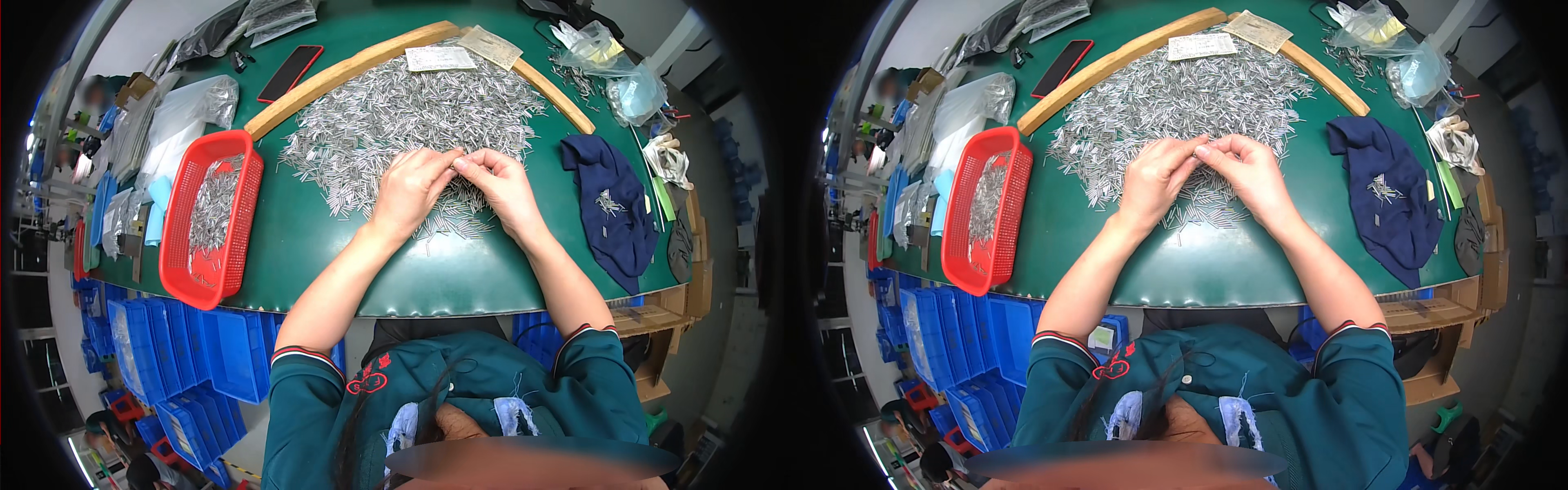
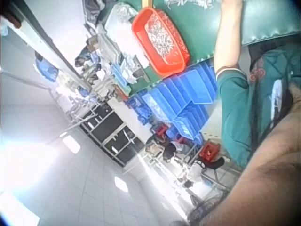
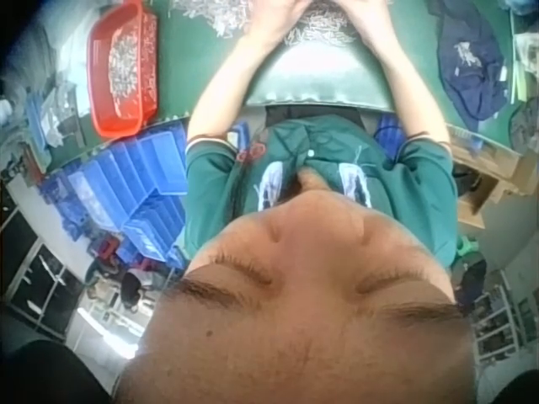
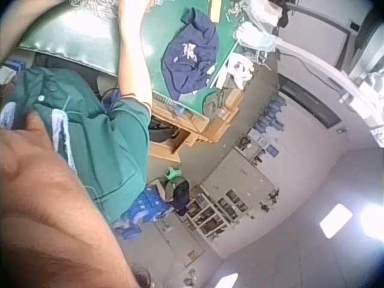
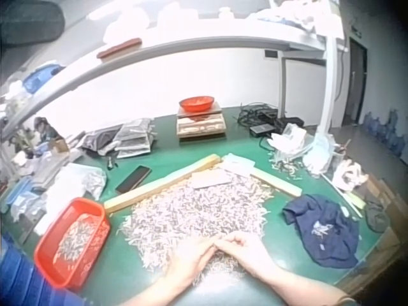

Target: The person sorts small metal fasteners by hand into a red plastic container.

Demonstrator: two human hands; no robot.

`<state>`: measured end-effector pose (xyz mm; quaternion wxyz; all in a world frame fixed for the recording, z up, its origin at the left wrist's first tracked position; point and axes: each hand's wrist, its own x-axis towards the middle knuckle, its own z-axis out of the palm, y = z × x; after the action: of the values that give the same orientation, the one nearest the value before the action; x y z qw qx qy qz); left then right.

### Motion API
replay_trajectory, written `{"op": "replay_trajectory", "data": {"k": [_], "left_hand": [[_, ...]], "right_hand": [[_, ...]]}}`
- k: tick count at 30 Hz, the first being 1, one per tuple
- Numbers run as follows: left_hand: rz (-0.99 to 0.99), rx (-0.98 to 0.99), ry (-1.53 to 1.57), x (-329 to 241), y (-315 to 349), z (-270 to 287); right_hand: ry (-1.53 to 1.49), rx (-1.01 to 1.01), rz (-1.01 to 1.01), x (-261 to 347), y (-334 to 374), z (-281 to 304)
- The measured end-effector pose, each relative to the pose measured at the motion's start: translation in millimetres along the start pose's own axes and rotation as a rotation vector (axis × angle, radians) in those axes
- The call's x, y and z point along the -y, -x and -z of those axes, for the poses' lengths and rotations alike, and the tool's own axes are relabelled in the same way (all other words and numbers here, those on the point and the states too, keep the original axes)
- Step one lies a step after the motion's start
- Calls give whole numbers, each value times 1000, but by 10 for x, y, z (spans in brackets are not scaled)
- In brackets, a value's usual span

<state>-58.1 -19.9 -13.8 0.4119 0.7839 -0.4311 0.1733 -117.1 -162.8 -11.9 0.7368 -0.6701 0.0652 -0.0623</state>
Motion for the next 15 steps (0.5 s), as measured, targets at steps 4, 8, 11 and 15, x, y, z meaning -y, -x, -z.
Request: {"op": "replay_trajectory", "data": {"k": [4, 8, 11, 15], "left_hand": [[161, 55, 110, -64, -10, 33], [374, 89, 487, -10, -5, 22], [460, 98, 613, 4, 7, 7], [510, 95, 659, -31, -12, 20]], "right_hand": [[-37, -63, -61, 124, 46, -42], [3, -62, -15, 102, 53, -38], [-11, -53, 12, 104, 55, -46], [11, -77, 106, 6, 15, -53]]}}
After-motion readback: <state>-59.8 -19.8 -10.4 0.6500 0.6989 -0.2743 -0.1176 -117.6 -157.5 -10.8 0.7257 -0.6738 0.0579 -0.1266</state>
